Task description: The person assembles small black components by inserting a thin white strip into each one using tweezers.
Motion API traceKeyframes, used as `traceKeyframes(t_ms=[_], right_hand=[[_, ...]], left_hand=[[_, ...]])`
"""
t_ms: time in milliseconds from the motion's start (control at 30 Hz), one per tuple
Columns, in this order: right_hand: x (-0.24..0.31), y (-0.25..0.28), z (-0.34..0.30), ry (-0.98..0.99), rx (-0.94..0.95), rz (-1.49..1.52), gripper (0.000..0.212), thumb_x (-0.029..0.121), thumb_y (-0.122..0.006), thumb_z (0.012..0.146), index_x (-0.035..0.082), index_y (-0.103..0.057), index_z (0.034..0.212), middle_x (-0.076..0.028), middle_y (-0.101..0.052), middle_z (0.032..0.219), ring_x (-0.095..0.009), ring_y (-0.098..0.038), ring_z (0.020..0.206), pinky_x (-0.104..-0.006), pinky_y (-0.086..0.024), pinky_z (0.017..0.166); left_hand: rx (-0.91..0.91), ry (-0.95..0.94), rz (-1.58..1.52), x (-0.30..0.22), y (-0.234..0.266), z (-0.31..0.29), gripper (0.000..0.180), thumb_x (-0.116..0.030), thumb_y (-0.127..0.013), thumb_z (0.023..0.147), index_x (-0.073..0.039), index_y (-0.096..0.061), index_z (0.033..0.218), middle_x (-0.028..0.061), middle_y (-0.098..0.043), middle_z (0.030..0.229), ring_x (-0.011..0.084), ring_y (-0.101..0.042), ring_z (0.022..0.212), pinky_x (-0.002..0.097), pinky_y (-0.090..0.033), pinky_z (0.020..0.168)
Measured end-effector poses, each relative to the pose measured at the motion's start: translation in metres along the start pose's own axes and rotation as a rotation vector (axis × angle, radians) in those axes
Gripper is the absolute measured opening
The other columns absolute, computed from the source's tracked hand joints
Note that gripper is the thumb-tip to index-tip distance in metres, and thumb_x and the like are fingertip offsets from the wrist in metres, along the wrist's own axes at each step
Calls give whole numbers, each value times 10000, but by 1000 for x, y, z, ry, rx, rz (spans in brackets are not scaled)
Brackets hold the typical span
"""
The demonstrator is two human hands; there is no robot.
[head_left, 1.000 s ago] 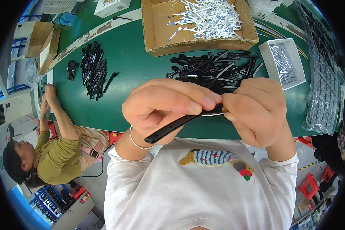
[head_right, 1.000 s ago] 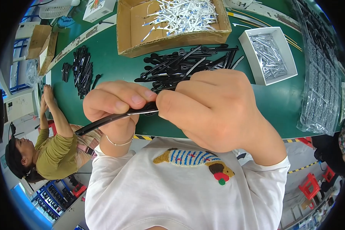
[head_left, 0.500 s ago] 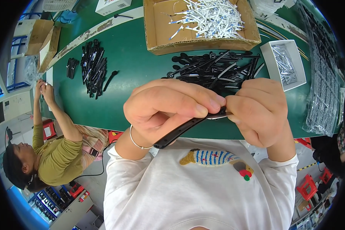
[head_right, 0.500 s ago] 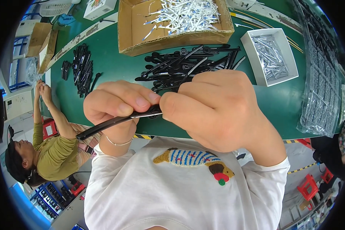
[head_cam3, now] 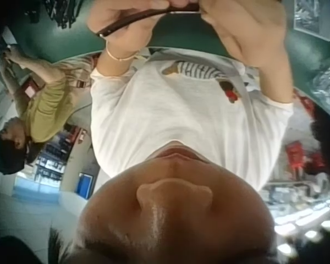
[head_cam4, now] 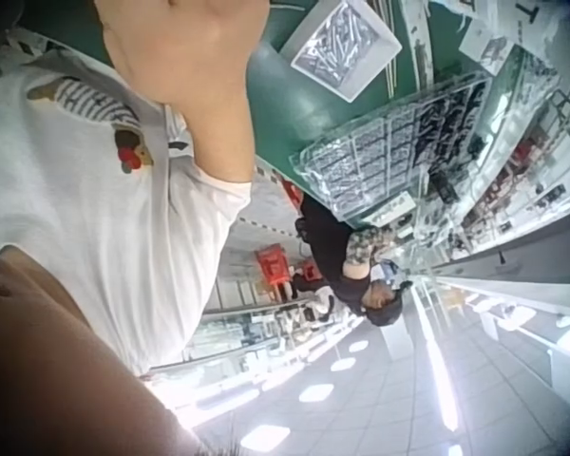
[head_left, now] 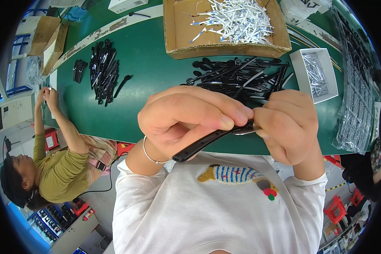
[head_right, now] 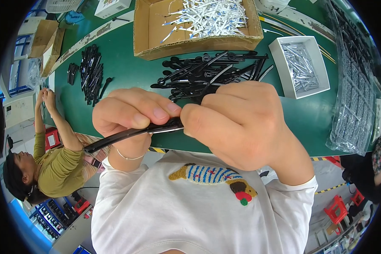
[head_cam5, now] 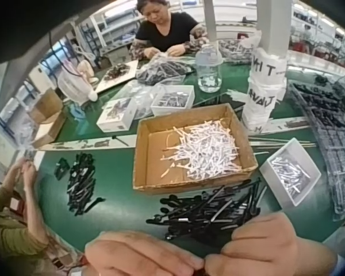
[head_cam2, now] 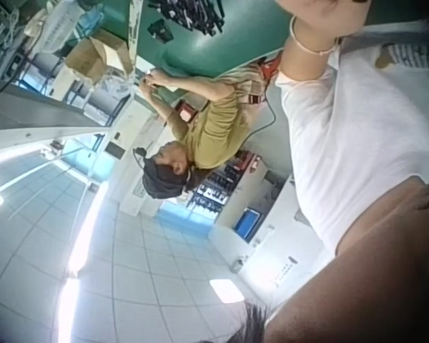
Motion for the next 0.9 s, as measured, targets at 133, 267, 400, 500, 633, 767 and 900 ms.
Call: traceKeyframes(t_ms=[133, 267, 400, 500, 633, 767, 900], right_hand=[[1, 0, 1, 1, -8, -28, 181, 119, -648, 574, 46, -559, 714, -10, -387, 519, -151, -396, 399, -271, -296, 353], [3, 1, 0, 4, -44, -65, 186, 118, -650, 564, 46, -557, 707, -5, -370, 517, -139, -384, 397, -268, -285, 347], [3, 1, 0, -7, -19, -67, 189, 119, -650, 559, 49, -548, 701, -2, -342, 517, -133, -377, 397, -265, -280, 343], [3, 0, -2, 3, -5, -74, 205, 137, -641, 537, 55, -541, 696, 0, -331, 521, -131, -373, 397, -262, -278, 343], [9, 5, -3, 13, 12, -133, 210, 158, -622, 521, 62, -529, 684, -1, -317, 526, -129, -368, 397, -265, -278, 342], [4, 1, -5, -98, 238, -113, 194, 161, -668, 627, 25, -575, 728, -60, -481, 576, -242, -472, 459, -330, -346, 424], [-2, -1, -8, -151, 318, -97, 171, 123, -659, 592, 26, -556, 691, -64, -470, 560, -237, -462, 435, -330, -328, 401]], left_hand=[[-8, -12, 8, -1, 0, 0, 94, 90, -610, 777, 47, -630, 859, 195, -660, 866, 289, -678, 790, 328, -564, 680], [-6, -5, 10, -1, 0, 0, 104, 97, -611, 767, 49, -632, 857, 194, -661, 862, 287, -678, 786, 323, -564, 676], [8, -10, 13, -1, 0, 0, 121, 106, -611, 757, 49, -634, 861, 195, -662, 861, 281, -679, 778, 315, -563, 662], [14, -9, 18, 0, 1, 0, 131, 111, -610, 751, 48, -636, 862, 194, -664, 861, 276, -679, 768, 309, -561, 648], [47, -9, 72, -1, -1, 0, 150, 117, -610, 732, 42, -638, 859, 191, -667, 852, 261, -679, 748, 297, -556, 625], [78, -43, 211, -7, -2, 2, 167, 115, -615, 715, 30, -645, 856, 178, -674, 844, 244, -678, 737, 284, -548, 607], [181, -45, 445, -8, -6, 2, 72, -54, -628, 828, 9, -615, 862, 189, -657, 810, 315, -673, 720, 368, -568, 634]])
Point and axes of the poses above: each hand's wrist, its own z-axis towards the middle knuckle, its own y-axis out of the back of the hand, x = y × z, the point moved 8 cm from there along z, towards the middle knuckle
